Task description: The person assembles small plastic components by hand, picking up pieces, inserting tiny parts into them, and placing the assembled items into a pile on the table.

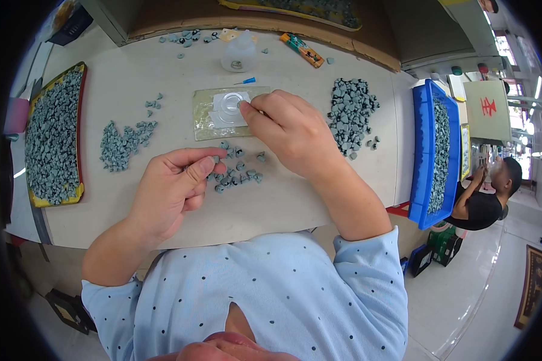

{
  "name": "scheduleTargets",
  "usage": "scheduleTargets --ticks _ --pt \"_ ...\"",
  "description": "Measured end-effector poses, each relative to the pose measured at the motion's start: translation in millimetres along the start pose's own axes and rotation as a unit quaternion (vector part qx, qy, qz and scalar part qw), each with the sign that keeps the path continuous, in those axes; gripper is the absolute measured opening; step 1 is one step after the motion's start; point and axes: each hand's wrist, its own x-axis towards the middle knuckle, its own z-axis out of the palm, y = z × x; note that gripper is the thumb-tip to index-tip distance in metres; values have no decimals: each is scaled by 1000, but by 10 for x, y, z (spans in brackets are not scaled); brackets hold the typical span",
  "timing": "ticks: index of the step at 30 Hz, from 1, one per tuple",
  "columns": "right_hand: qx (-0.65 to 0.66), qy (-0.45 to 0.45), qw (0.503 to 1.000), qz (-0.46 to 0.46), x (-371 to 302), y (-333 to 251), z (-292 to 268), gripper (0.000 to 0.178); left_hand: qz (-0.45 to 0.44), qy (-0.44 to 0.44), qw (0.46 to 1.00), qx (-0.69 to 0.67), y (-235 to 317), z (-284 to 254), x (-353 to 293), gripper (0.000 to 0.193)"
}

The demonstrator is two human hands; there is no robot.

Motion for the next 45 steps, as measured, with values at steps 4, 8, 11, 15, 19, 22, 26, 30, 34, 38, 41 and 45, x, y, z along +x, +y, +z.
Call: scheduleTargets --ticks 4,8,11,15,19,22,26,30,34,38,41,45 --pt "54 47 996 50 27 -76 32 21 12 0 1000 -21 3 -8 -14 25" --pt "154 68 975 147 40 -212 -5 19 41 -16 998 -41 10 -20 -28 25" --pt "169 66 977 111 83 -294 -26 18 48 -11 997 -56 40 -2 -39 20" --pt "194 66 975 81 53 -341 -20 20 40 -13 997 -61 38 -31 -24 18" --pt "220 62 972 62 17 -362 -17 23 14 -52 994 -95 50 -36 -34 11" --pt "225 63 971 43 2 -358 -17 24 -14 -75 991 -111 49 -22 -37 14" --pt "227 70 971 17 5 -362 -8 25 -28 -94 989 -109 38 -39 -32 18" --pt "236 68 969 9 6 -349 13 26 -37 -94 989 -109 57 -40 -35 18" --pt "239 65 969 -8 17 -346 30 26 -46 -98 986 -129 64 -39 -35 14" --pt "220 80 972 -27 7 -350 59 21 -39 -115 982 -147 40 -39 -41 14" --pt "237 99 966 -28 32 -390 121 19 -23 -106 986 -129 28 -44 -75 20" --pt "252 105 961 -35 -4 -390 163 18 -7 -103 987 -125 2 -24 -80 19"
